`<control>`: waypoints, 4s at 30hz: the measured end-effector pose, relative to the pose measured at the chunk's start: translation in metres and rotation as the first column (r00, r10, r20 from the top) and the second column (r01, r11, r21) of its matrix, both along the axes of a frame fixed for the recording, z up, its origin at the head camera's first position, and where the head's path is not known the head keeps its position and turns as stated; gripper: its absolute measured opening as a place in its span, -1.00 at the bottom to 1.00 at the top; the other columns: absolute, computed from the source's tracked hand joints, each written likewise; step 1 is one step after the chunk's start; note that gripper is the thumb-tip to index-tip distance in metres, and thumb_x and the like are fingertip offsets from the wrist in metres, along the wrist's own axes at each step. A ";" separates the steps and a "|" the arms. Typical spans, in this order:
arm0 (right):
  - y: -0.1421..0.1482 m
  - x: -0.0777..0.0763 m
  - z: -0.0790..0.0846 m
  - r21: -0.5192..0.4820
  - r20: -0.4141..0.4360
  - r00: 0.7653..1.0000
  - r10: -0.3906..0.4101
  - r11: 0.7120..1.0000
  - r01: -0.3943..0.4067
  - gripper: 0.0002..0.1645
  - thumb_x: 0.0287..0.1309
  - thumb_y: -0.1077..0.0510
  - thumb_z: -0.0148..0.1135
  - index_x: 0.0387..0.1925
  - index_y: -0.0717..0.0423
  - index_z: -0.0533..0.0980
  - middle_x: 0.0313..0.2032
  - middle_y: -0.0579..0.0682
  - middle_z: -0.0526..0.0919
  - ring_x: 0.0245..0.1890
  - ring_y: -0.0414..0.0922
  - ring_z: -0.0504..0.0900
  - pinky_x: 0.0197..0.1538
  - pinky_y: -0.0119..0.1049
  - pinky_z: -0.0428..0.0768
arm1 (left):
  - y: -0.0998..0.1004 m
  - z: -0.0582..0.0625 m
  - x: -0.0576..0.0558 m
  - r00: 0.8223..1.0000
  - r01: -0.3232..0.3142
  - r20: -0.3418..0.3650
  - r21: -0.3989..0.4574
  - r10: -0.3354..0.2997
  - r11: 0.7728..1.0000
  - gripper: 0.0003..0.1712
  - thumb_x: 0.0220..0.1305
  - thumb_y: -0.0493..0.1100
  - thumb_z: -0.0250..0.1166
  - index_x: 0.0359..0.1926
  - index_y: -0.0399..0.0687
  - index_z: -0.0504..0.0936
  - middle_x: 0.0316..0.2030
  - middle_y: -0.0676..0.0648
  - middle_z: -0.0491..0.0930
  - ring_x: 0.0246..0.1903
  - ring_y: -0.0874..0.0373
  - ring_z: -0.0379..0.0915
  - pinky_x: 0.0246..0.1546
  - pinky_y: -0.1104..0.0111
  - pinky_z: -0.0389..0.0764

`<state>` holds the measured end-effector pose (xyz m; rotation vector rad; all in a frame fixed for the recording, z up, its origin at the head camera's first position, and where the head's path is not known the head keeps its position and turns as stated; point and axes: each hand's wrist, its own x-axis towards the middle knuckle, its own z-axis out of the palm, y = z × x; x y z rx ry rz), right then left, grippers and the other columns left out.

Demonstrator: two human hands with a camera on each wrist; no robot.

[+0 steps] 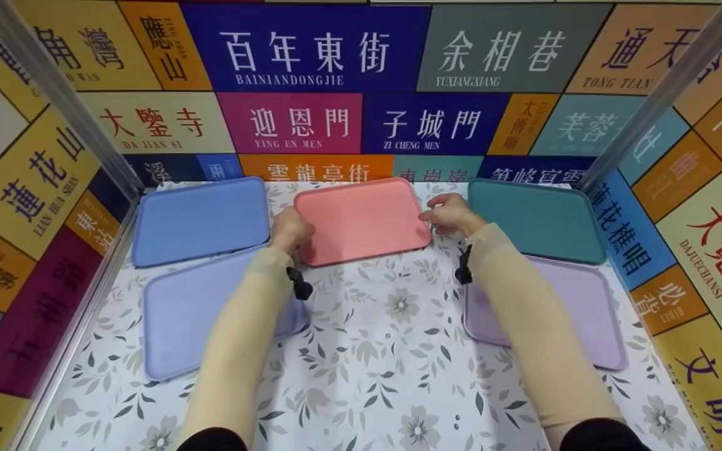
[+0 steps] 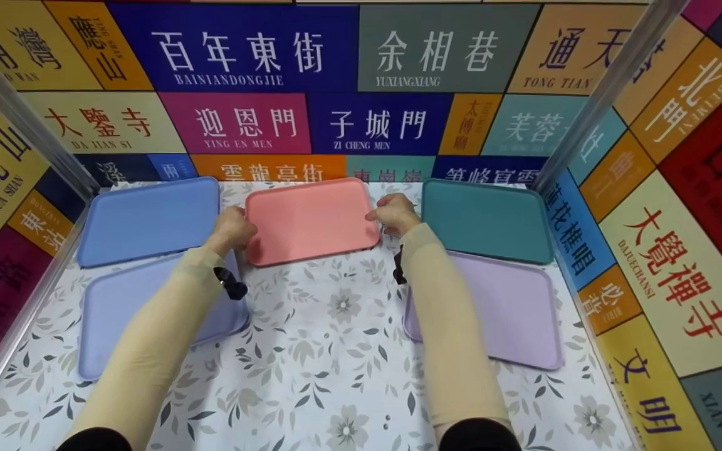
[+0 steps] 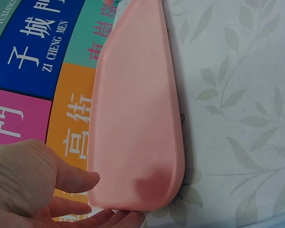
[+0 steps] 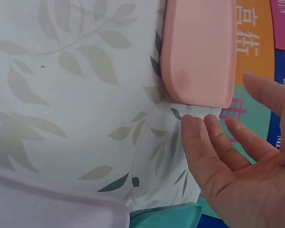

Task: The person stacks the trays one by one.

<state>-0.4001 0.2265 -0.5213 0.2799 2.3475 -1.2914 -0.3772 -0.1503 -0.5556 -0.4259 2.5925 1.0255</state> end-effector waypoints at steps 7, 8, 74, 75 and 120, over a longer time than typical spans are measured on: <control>-0.002 -0.003 -0.015 -0.012 -0.014 0.997 0.074 0.997 -0.074 -0.15 0.43 0.25 0.40 0.66 0.18 0.34 0.45 0.27 0.46 0.32 0.04 0.55 0.50 0.08 0.71 | 0.014 0.028 0.023 1.000 0.009 0.027 -0.008 -0.009 1.000 -0.71 0.37 -0.32 0.24 0.03 -0.30 0.76 0.14 -0.29 0.77 0.05 -0.12 0.72 -0.03 0.22 0.83; -0.002 -0.005 -0.018 -0.005 -0.020 0.996 0.086 0.996 -0.087 -0.13 0.43 0.28 0.38 0.68 0.15 0.33 0.46 0.28 0.46 0.28 0.03 0.54 0.46 0.05 0.73 | 0.014 0.027 0.022 1.000 0.010 0.023 -0.009 -0.010 1.000 -0.68 0.35 -0.32 0.24 0.06 -0.31 0.75 0.16 -0.30 0.77 0.08 -0.15 0.72 0.06 0.18 0.84; 0.010 0.053 0.010 -0.501 -0.164 0.889 -0.427 0.813 0.298 -0.31 0.46 0.30 0.33 0.57 0.12 0.51 0.16 0.01 0.71 -0.10 -0.21 0.74 0.17 -0.21 0.82 | -0.012 0.045 0.041 0.985 -0.127 -0.025 0.553 0.169 0.823 -0.11 0.35 -0.48 0.27 0.68 -0.02 0.45 0.18 -0.29 0.77 -0.43 0.25 0.74 -0.27 0.31 0.87; 0.007 0.056 0.008 -0.536 -0.159 0.874 -0.460 0.783 0.315 -0.32 0.47 0.31 0.33 0.56 0.13 0.51 0.11 -0.02 0.69 -0.12 -0.22 0.75 0.20 -0.19 0.83 | -0.012 0.046 0.041 0.984 -0.132 -0.026 0.553 0.175 0.823 -0.12 0.35 -0.48 0.27 0.68 -0.01 0.46 0.16 -0.29 0.78 -0.43 0.25 0.74 -0.27 0.30 0.88; -0.121 0.113 -0.022 -0.799 -0.044 0.637 -0.770 0.409 0.440 0.35 0.24 0.64 0.31 0.82 -0.24 -0.01 0.10 0.04 0.32 -0.11 -0.04 0.59 -0.17 -0.21 0.84 | 0.033 0.041 0.054 0.961 -0.163 -0.068 0.649 0.270 0.743 -0.11 0.33 -0.51 0.29 0.67 -0.04 0.47 0.34 -0.32 0.72 -0.48 0.13 0.77 0.05 -0.04 0.91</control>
